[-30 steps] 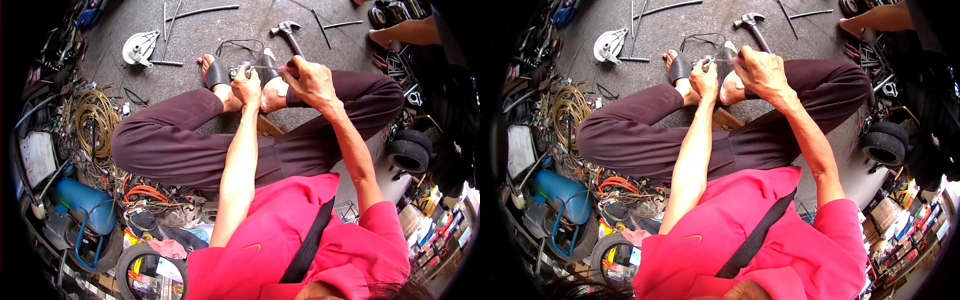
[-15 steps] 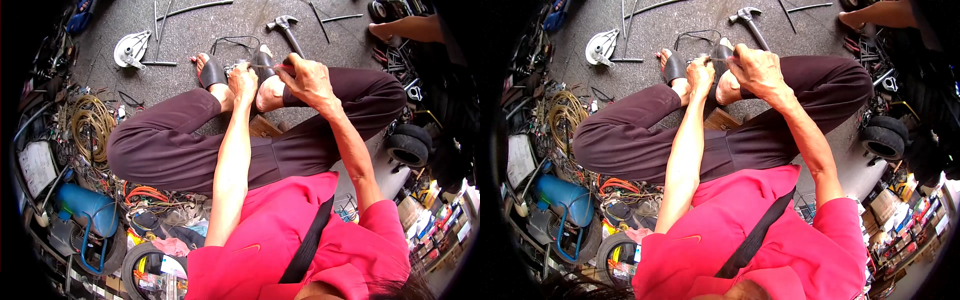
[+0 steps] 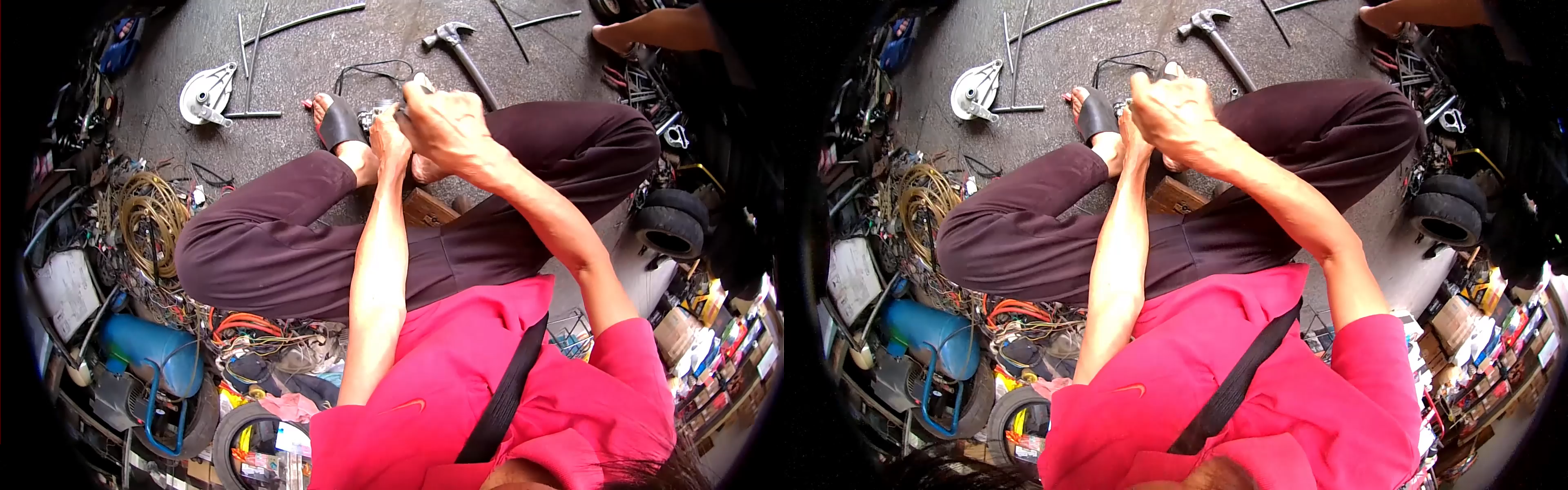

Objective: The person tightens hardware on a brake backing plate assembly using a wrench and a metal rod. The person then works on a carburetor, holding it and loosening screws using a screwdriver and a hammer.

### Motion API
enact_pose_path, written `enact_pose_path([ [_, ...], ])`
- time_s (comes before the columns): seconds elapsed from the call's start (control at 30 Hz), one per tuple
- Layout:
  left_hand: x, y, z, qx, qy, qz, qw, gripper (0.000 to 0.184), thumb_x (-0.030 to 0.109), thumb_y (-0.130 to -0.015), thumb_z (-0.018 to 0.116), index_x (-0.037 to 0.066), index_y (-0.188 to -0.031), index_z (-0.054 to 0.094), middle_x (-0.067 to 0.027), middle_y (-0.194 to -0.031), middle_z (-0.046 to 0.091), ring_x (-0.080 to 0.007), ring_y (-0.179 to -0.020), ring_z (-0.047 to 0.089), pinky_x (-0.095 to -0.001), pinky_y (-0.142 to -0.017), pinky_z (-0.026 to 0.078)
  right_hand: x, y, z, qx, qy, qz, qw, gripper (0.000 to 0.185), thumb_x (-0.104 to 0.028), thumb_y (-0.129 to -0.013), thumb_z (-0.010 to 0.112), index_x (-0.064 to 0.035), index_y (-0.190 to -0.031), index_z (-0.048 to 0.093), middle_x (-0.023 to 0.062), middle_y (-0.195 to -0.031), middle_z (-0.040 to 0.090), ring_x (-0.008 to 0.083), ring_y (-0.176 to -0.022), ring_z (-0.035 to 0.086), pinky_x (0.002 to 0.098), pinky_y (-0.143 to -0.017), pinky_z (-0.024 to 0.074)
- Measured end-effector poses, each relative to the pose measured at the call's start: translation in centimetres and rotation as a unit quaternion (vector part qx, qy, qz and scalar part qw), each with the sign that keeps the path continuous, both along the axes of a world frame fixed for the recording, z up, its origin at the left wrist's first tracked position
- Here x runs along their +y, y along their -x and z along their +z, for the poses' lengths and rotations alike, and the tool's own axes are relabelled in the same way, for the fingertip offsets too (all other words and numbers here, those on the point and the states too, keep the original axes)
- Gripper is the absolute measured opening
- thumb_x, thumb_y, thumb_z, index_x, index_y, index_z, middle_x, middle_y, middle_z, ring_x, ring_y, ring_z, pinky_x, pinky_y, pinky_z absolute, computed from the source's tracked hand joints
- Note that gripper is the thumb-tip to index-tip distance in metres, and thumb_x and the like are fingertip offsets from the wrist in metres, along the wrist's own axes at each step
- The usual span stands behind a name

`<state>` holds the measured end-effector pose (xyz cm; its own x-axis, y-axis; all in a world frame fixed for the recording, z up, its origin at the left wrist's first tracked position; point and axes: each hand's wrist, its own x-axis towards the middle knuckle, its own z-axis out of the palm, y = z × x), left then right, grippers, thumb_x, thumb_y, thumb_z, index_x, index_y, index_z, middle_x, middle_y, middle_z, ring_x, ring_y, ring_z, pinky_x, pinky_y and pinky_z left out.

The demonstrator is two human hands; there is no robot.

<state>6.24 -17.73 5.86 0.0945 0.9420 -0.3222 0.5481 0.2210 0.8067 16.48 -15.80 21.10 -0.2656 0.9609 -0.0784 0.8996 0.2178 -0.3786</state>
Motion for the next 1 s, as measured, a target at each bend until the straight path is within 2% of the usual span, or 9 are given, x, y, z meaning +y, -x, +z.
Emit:
enact_pose_path([
  [0.2,0.8,0.0,5.0,0.081,-0.118,0.027,0.989,0.034,0.033,-0.092,0.047,0.003,-0.095,0.062,-0.0239,-0.083,0.064,-0.0438,-0.080,0.060,-0.0507,-0.064,0.045,1.2,0.5,0.4,-0.047,0.003,-0.029,0.998,0.038,-0.040,-0.086,0.058,-0.0041,-0.081,0.050,0.0158,-0.071,0.060,0.0310,-0.060,0.061,0.0404,-0.054,0.0476],
  [0.3,2.6,-0.7,7.4,-0.129,-0.259,-0.007,0.957,0.027,0.029,-0.081,0.061,0.005,-0.094,0.060,-0.0173,-0.080,0.062,-0.0389,-0.082,0.057,-0.0451,-0.071,0.045,2.0,-0.1,1.0,-0.074,-0.070,-0.027,0.994,0.044,-0.046,-0.087,0.055,-0.0022,-0.091,0.053,0.0161,-0.085,0.062,0.0297,-0.076,0.062,0.0391,-0.063,0.0486],
  [0.37,3.2,-0.6,9.0,-0.047,-0.351,-0.050,0.934,0.031,0.027,-0.076,0.066,0.006,-0.097,0.059,-0.0123,-0.083,0.060,-0.0325,-0.087,0.056,-0.0416,-0.079,0.044,2.5,-1.0,-0.3,-0.055,-0.152,0.020,0.987,0.059,-0.054,-0.087,0.049,0.0004,-0.109,0.054,0.0171,-0.091,0.060,0.0302,-0.087,0.059,0.0444,-0.078,0.0406],
  [0.47,2.7,-1.2,8.0,-0.339,-0.140,-0.046,0.929,0.029,0.024,-0.085,0.063,0.001,-0.103,0.060,-0.0112,-0.094,0.064,-0.0187,-0.090,0.061,-0.0355,-0.077,0.047,2.2,-0.8,1.0,-0.005,0.000,0.044,0.999,0.076,-0.061,-0.089,0.039,0.0006,-0.132,0.041,0.0202,-0.111,0.056,0.0321,-0.106,0.053,0.0479,-0.090,0.0347],
  [0.53,2.4,-4.1,7.5,-0.584,-0.071,0.111,0.801,0.015,0.013,-0.085,0.062,0.000,-0.090,0.062,-0.0117,-0.084,0.066,-0.0186,-0.077,0.064,-0.0341,-0.066,0.050,2.2,-1.2,1.4,0.095,0.062,0.005,0.994,0.076,-0.060,-0.090,0.039,0.0019,-0.135,0.038,0.0210,-0.125,0.051,0.0338,-0.118,0.048,0.0466,-0.101,0.0305],
  [0.6,2.0,-2.8,7.0,-0.181,-0.216,-0.033,0.959,0.009,0.007,-0.081,0.064,0.000,-0.077,0.059,-0.0176,-0.070,0.062,-0.0291,-0.061,0.062,-0.0354,-0.055,0.047,3.4,-2.1,1.4,0.172,0.088,-0.088,0.977,0.073,-0.055,-0.090,0.045,0.0039,-0.133,0.040,0.0239,-0.128,0.050,0.0360,-0.118,0.049,0.0409,-0.100,0.0362],
  [0.73,2.2,-3.4,8.9,-0.173,-0.230,0.058,0.956,0.034,0.017,-0.084,0.067,-0.001,-0.061,0.048,-0.0181,-0.053,0.048,-0.0289,-0.042,0.041,-0.0385,-0.044,0.034,6.8,-7.1,-5.3,0.097,0.130,-0.184,0.969,0.063,-0.052,-0.083,0.059,0.0040,-0.113,0.055,0.0250,-0.113,0.059,0.0379,-0.104,0.058,0.0430,-0.089,0.0465],
  [0.83,2.1,-3.4,9.2,-0.166,-0.216,0.075,0.959,0.035,0.013,-0.079,0.067,0.003,-0.058,0.041,-0.0153,-0.055,0.048,-0.0360,-0.053,0.051,-0.0441,-0.052,0.039,8.6,-10.3,-13.1,-0.051,0.177,-0.179,0.967,0.055,-0.049,-0.081,0.063,0.0020,-0.099,0.056,0.0248,-0.101,0.063,0.0405,-0.099,0.059,0.0444,-0.084,0.0471],
  [1.0,2.6,-3.1,9.4,-0.161,-0.233,0.083,0.955,0.034,0.014,-0.077,0.066,0.006,-0.055,0.042,-0.0103,-0.053,0.047,-0.0315,-0.053,0.051,-0.0418,-0.055,0.040,8.9,-10.7,-20.8,-0.183,0.232,-0.238,0.925,0.041,-0.025,-0.079,0.060,0.0004,-0.112,0.055,0.0256,-0.110,0.060,0.0391,-0.107,0.057,0.0469,-0.093,0.0446],
])
